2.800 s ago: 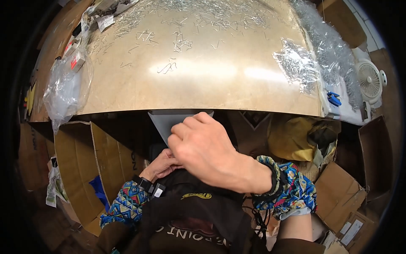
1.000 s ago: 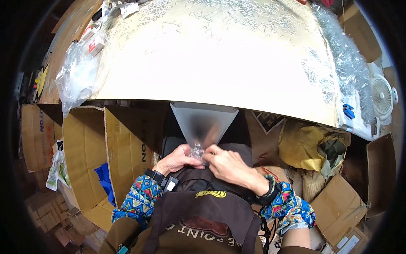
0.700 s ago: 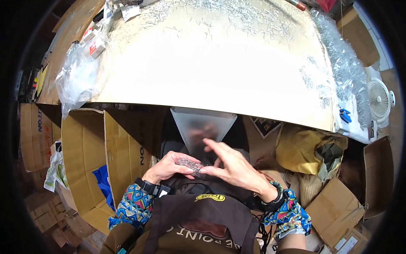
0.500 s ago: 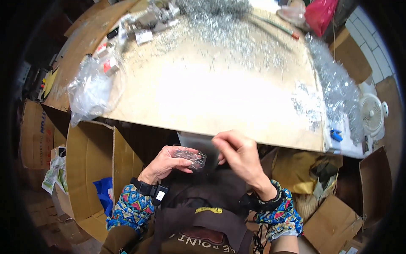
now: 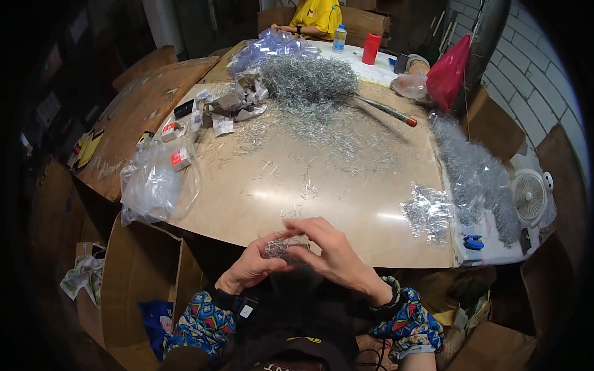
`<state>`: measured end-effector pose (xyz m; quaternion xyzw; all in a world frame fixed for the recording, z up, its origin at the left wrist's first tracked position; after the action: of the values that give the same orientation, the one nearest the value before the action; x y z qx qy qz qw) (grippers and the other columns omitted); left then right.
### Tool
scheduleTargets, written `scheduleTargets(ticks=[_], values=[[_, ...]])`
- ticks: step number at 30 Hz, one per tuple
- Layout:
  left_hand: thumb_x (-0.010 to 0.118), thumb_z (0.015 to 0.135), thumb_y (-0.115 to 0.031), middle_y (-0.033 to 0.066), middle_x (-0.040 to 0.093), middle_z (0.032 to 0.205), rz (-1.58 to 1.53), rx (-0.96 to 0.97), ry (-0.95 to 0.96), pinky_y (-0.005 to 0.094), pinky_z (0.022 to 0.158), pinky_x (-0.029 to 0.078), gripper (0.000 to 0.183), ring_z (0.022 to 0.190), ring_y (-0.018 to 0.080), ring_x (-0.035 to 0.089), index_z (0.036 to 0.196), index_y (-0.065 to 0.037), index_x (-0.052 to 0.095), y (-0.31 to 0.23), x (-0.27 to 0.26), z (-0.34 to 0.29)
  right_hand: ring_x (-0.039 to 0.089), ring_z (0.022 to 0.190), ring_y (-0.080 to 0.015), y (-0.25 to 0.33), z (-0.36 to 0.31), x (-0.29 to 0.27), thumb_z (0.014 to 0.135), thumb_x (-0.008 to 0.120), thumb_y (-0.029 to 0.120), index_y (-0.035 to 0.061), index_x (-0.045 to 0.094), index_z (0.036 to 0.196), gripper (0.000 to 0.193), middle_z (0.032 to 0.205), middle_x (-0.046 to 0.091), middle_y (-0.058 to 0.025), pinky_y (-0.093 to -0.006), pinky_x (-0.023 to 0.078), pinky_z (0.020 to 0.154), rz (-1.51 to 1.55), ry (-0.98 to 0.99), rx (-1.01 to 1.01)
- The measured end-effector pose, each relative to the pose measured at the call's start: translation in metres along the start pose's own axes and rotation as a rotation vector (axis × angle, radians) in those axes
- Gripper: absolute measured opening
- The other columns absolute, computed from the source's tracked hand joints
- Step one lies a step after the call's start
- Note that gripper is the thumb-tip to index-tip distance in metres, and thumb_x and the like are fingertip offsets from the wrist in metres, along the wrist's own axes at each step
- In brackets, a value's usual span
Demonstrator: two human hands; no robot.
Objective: Packaging small metal pins and decorative metallic tinsel into plastic bags at a workbench.
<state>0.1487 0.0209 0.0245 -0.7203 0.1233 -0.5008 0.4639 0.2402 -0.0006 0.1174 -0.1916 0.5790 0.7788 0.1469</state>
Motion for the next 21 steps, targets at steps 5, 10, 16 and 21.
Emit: scheduleTargets(ticks=[5, 10, 16, 21], values=[[0.066, 0.082, 0.003, 0.0198, 0.054, 0.125, -0.085, -0.064, -0.037, 0.0334, 0.097, 0.048, 0.059, 0.114, 0.0260, 0.056, 0.134, 0.006, 0.040, 0.005, -0.008, 0.006, 0.051, 0.110, -0.0313, 0.012, -0.001, -0.013, 0.073, 0.078, 0.017, 0.0021, 0.048, 0.131, 0.067, 0.126, 0.051, -0.0167, -0.0383, 0.044, 0.092, -0.169, -0.038, -0.075], [0.067, 0.083, -0.001, 0.0156, 0.057, 0.123, 0.026, -0.097, -0.042, 0.0302, 0.098, 0.046, 0.056, 0.112, 0.0207, 0.057, 0.132, 0.006, 0.042, 0.012, -0.009, 0.008, 0.048, 0.111, -0.0344, 0.020, -0.011, 0.010, 0.074, 0.075, 0.025, 0.0064, 0.055, 0.123, 0.057, 0.130, 0.049, -0.0159, -0.0414, 0.044, 0.093, -0.487, 0.137, -0.288], [0.066, 0.084, -0.003, 0.0121, 0.061, 0.116, 0.077, -0.110, 0.044, 0.0285, 0.095, 0.048, 0.045, 0.107, 0.0175, 0.059, 0.127, 0.004, 0.051, 0.009, 0.005, 0.012, 0.051, 0.108, -0.0330, 0.015, -0.002, 0.003, 0.076, 0.073, 0.026, 0.0046, 0.060, 0.106, 0.039, 0.124, 0.054, -0.0145, -0.0394, 0.046, 0.089, -0.393, 0.051, -0.226], [0.065, 0.085, -0.003, 0.0104, 0.063, 0.113, 0.058, -0.211, -0.033, 0.0264, 0.092, 0.049, 0.039, 0.103, 0.0159, 0.061, 0.123, 0.000, 0.056, 0.014, 0.002, 0.006, 0.059, 0.097, -0.0287, -0.010, -0.004, -0.015, 0.082, 0.069, 0.015, 0.0021, 0.062, 0.085, 0.015, 0.104, 0.064, -0.0141, -0.0358, 0.050, 0.077, -0.094, -0.065, 0.007]])
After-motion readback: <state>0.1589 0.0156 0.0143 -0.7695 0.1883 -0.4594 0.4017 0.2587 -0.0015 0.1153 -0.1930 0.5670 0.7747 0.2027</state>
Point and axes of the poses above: each hand's wrist, its own z-axis towards the middle knuckle, its own x-axis out of the palm, y = z × x, the point moved 10 cm from there along z, towards the middle knuckle
